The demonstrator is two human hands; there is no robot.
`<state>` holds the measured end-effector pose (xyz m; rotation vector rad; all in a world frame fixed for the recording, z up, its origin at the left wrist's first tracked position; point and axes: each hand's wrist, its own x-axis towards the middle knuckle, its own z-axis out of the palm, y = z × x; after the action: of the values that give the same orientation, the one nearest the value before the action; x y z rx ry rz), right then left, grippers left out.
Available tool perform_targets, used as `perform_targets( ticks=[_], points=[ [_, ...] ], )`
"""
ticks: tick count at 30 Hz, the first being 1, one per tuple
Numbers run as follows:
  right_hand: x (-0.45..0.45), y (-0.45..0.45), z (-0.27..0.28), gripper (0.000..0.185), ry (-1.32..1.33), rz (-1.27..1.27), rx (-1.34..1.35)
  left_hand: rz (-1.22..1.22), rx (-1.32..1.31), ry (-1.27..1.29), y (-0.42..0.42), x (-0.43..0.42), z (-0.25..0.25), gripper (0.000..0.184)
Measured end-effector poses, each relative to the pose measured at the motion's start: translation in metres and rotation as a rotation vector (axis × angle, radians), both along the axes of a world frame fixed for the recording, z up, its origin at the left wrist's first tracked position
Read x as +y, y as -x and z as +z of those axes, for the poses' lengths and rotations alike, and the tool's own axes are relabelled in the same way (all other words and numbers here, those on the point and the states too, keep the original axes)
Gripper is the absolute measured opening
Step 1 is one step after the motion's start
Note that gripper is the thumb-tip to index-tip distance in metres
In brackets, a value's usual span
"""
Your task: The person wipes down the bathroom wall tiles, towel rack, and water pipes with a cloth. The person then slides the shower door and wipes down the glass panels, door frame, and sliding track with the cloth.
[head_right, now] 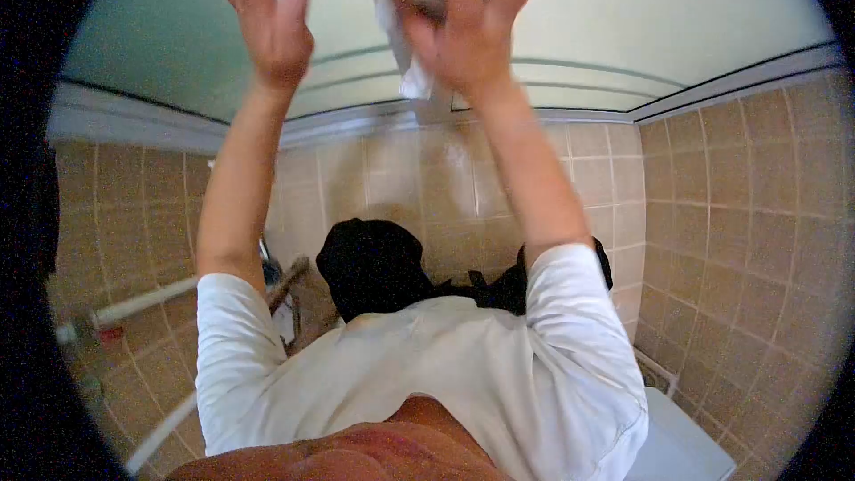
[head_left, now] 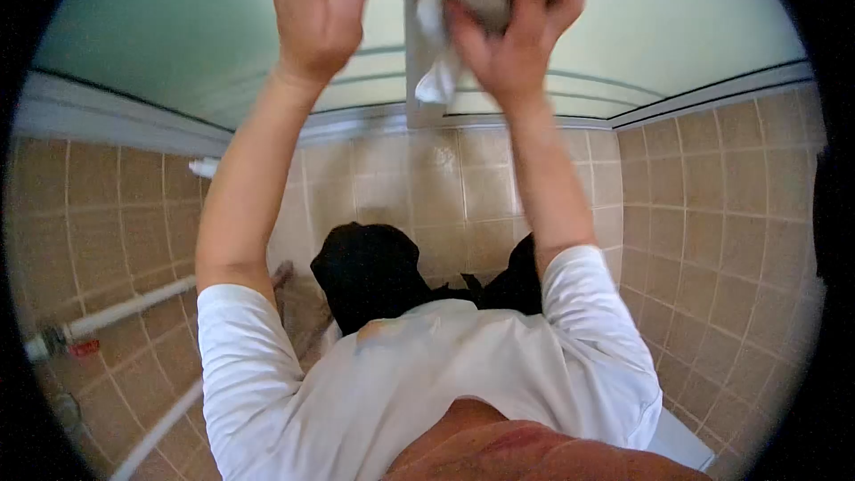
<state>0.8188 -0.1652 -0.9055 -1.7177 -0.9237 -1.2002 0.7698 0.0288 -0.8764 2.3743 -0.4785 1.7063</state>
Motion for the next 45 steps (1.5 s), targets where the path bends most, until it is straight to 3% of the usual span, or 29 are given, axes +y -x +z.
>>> perform_targets(
  ticks=[1, 3, 5, 8, 11, 13, 17, 19, 20, 22, 24, 26, 27, 29, 31, 32, 34, 39, 45],
  points=[
    [0.002, -0.010, 0.020, 0.053, 0.081, -0.017, -0.118, 0.026, -0.004, 0.044, 0.005, 0.007, 0.001, 0.061],
    [0.011, -0.013, 0.050, 0.042, 0.257, -0.064, -0.321, 0.031, -0.002, 0.138, 0.011, 0.014, 0.003, 0.060],
    [0.013, -0.027, 0.034, 0.037, 0.255, -0.050, -0.383, -0.001, 0.000, 0.216, 0.011, 0.013, 0.004, 0.059],
    [0.001, -0.017, -0.016, 0.040, 0.395, -0.095, -0.301, -0.089, 0.017, 0.310, 0.005, -0.005, 0.000, 0.058],
    [-0.011, -0.012, -0.099, 0.026, 0.413, -0.018, -0.214, -0.193, 0.087, 0.439, -0.001, -0.032, -0.014, 0.057],
    [-0.017, 0.002, -0.141, 0.026, 0.534, -0.006, -0.050, -0.304, 0.216, 0.714, -0.002, -0.054, -0.032, 0.058],
    [-0.024, 0.019, -0.221, 0.028, 0.663, -0.008, 0.073, -0.144, 0.244, 0.441, -0.007, -0.064, -0.098, 0.059],
    [-0.026, 0.024, -0.251, 0.024, 0.748, 0.031, 0.210, -0.075, 0.483, 0.517, 0.001, -0.073, -0.128, 0.065],
    [-0.030, 0.030, -0.257, 0.026, 0.784, 0.041, 0.259, -0.077, 0.484, 0.509, 0.006, -0.077, -0.141, 0.065],
    [-0.032, 0.035, -0.280, 0.029, 0.791, 0.028, 0.293, -0.156, 0.724, 0.727, 0.012, -0.078, -0.156, 0.068],
    [-0.042, 0.043, -0.282, 0.034, 0.790, 0.016, 0.322, -0.127, 0.739, 0.702, 0.020, -0.083, -0.157, 0.066],
    [-0.049, 0.059, -0.278, 0.053, 0.657, 0.027, 0.745, -0.104, 0.751, 0.672, 0.019, -0.074, -0.150, 0.065],
    [-0.048, 0.067, -0.266, 0.053, 0.646, 0.014, 0.745, -0.044, 0.653, 0.585, 0.016, -0.064, -0.145, 0.064],
    [-0.049, 0.079, -0.235, 0.075, 0.290, 0.007, 0.816, 0.004, 0.558, 0.484, 0.009, -0.056, -0.126, 0.062],
    [-0.042, 0.078, -0.203, 0.074, 0.203, -0.006, 0.725, -0.029, 0.472, 0.708, 0.000, -0.060, -0.096, 0.062],
    [-0.038, 0.078, -0.192, 0.073, 0.128, -0.009, 0.625, -0.047, 0.479, 0.693, -0.003, -0.065, -0.089, 0.062],
    [-0.027, 0.063, -0.181, 0.072, 0.175, -0.016, 0.626, -0.167, 0.436, 0.964, -0.011, -0.075, -0.076, 0.061],
    [-0.026, 0.035, -0.203, 0.072, 0.387, -0.081, 0.693, -0.075, 0.300, 0.588, -0.012, -0.088, -0.048, 0.063],
    [-0.031, 0.027, -0.214, 0.079, 0.255, -0.204, 0.666, -0.142, -0.034, 0.180, -0.020, -0.080, 0.006, 0.075]
  ],
)
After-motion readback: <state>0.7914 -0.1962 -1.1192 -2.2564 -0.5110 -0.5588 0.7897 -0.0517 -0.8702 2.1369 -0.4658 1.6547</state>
